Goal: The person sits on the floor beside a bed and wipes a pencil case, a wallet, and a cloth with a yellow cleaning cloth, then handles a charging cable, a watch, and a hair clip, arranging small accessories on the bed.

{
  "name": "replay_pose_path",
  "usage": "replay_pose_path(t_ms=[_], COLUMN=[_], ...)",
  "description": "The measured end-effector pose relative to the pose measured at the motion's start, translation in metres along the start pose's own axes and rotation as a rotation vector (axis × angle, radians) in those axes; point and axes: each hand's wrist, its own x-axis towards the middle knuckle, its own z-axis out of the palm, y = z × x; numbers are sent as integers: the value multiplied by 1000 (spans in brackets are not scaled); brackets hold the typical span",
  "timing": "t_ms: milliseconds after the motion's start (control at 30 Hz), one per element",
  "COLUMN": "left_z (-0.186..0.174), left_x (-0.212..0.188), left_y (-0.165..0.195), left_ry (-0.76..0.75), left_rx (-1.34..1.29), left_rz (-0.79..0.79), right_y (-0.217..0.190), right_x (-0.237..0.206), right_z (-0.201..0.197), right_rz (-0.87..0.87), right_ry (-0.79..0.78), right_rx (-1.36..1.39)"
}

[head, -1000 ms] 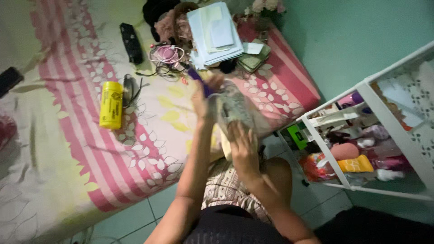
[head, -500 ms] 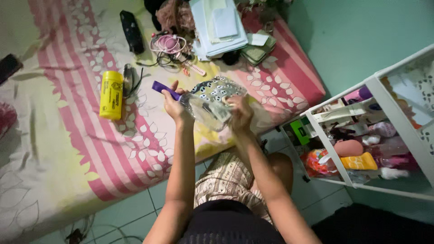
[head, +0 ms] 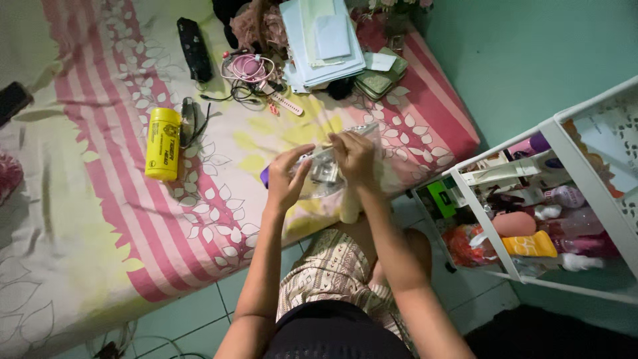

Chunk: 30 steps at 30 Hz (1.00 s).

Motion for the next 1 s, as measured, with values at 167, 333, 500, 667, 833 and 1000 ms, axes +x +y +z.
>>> replay_pose_path(t_ms=[167,333,500,667,833,1000], left_z=[3,0,13,8,15,63], left_x=[-10,-21,-29,-33,-27,-15], left_y=[-7,-44,-72,-78,-81,-92], left_ry=[185,280,350,309,280,-8], left_rx=[225,-84,83,13,225,993], left_rz=[30,-274,39,-246,-481,-91], right_y=[-34,28,128,164,108,33], right_x=[-40,-72,-78,-53,-17,-25], right_z=[17,15,19,-15,-19,37], right_rz=[-127,-476,48,817,568,-228], right_ry=[152,-189,-69,208,481,-116], right_rx=[363,-81,-216,-74,68,17])
